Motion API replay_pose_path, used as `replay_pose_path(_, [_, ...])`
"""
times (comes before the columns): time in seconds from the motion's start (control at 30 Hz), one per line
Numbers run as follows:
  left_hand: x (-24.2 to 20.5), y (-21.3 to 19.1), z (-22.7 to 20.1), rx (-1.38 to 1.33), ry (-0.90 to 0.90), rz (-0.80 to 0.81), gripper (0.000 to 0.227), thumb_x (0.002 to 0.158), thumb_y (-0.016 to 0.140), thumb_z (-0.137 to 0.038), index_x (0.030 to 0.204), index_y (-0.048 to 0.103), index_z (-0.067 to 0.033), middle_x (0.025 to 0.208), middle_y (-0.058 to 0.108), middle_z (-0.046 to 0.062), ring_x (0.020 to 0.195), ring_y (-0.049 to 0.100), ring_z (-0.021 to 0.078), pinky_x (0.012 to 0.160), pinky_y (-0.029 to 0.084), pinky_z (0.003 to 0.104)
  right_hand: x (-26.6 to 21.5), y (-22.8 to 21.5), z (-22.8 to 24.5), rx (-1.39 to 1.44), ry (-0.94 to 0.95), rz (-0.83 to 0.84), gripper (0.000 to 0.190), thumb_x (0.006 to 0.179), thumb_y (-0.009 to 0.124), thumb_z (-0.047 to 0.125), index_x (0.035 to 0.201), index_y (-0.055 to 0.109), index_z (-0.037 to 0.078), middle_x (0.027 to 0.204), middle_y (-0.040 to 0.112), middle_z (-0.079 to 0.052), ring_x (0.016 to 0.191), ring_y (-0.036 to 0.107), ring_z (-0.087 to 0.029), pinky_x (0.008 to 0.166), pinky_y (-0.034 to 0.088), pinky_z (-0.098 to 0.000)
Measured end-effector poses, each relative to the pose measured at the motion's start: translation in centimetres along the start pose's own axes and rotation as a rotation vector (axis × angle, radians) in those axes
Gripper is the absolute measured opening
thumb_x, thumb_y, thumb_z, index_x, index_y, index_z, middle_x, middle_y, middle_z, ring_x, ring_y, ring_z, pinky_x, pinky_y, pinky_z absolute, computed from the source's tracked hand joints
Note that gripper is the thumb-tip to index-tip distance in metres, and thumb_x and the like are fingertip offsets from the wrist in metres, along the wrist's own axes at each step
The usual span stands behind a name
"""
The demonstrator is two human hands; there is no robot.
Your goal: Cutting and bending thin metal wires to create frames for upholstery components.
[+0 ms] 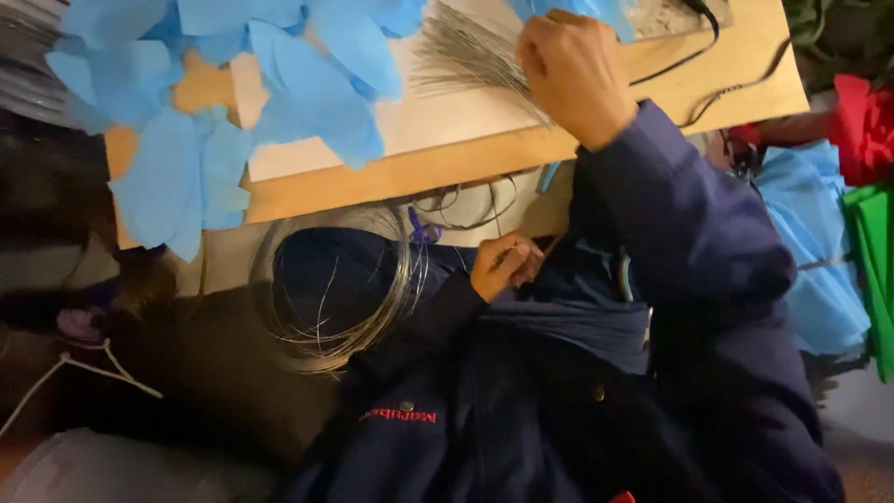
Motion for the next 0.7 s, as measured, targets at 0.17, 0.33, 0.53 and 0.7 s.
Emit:
replay_pose_path(0.17, [-0.4, -0.3, 0.0, -0.096, -0.06, 0.093, 0.023, 0.092, 0.043, -0.018, 0.092, 0.057, -0.001, 0.068, 0.058, 0.006, 0.05, 0.047, 0.0085, 0.044, 0.03, 0.015, 2.6, 4.4, -1.8, -0.073, -0.002, -0.006, 0.004, 0.074, 0.059, 0.005, 0.07, 0.062, 0.006, 0.08, 0.059, -0.012, 0.058, 0.054, -0.033, 0.051, 0.042, -0.0397])
replay_pose_path(0.33, [-0.2, -0.6, 0.3, -0.172, -0.066, 0.061, 0.021, 0.091, 0.046, -0.018, 0.086, 0.059, -0.0015, 0.067, 0.058, 0.003, 0.045, 0.041, 0.0062, 0.041, 0.028, 0.015, 2.7, 4.7, -1.8, -0.068, -0.058, -0.011, 0.007, 0.07, 0.069, 0.002, 0.075, 0.064, 0.0, 0.073, 0.059, -0.013, 0.057, 0.053, -0.031, 0.054, 0.042, -0.038])
replay_pose_path(0.53, [-0.1, -1.0, 1.2, -0.129, -0.073, 0.071, 0.027, 0.091, 0.048, -0.026, 0.085, 0.058, -0.0014, 0.068, 0.057, 0.004, 0.05, 0.046, 0.0078, 0.048, 0.035, 0.016, 2.2, 1.5, 0.1, 0.006, -0.111, -0.036, 0.007, 0.082, 0.054, 0.0, 0.082, 0.061, 0.0, 0.083, 0.059, -0.014, 0.063, 0.051, -0.033, 0.058, 0.042, -0.0389])
replay_pose_path(0.7, [0.4, -2.4, 0.0, -0.158, -0.103, -0.026, 0.024, 0.089, 0.052, -0.024, 0.085, 0.059, -0.0005, 0.068, 0.057, 0.005, 0.053, 0.048, 0.009, 0.051, 0.04, 0.017, -1.2, -4.9, 3.6, 0.313, 0.001, 0.016, 0.006, 0.088, 0.052, -0.016, 0.09, 0.049, -0.011, 0.081, 0.048, -0.017, 0.059, 0.041, -0.023, 0.052, 0.035, -0.0316])
Point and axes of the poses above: each hand's wrist, its own x-axis towards the middle knuckle, its own y-axis out of the palm, z = x × y, the point moved 9 cm from there along x, towards the middle knuckle
